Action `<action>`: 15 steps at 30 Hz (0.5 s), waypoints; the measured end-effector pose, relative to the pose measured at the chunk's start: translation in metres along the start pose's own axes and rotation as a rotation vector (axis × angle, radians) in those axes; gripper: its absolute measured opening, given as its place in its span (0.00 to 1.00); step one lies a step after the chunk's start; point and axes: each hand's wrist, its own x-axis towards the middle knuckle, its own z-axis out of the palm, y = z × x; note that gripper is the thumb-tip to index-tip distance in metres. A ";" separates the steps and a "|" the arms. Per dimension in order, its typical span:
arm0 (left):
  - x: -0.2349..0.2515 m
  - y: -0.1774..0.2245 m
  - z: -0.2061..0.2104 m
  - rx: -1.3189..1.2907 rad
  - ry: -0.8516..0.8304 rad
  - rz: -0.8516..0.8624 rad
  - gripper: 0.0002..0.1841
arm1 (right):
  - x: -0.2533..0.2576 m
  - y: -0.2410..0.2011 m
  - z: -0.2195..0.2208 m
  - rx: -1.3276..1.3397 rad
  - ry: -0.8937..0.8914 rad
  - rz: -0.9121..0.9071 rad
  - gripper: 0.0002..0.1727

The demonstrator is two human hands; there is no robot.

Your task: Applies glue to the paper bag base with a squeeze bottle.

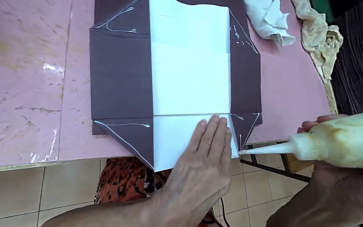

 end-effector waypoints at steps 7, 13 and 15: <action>0.000 -0.001 -0.002 -0.026 -0.010 -0.002 0.25 | -0.009 0.001 -0.003 -0.066 0.034 -0.030 0.52; 0.001 -0.002 -0.003 -0.007 -0.020 0.022 0.25 | -0.011 0.001 0.002 -0.090 -0.010 -0.059 0.50; 0.001 -0.003 -0.006 -0.045 -0.004 0.018 0.25 | -0.012 0.001 0.006 -0.093 -0.016 -0.067 0.50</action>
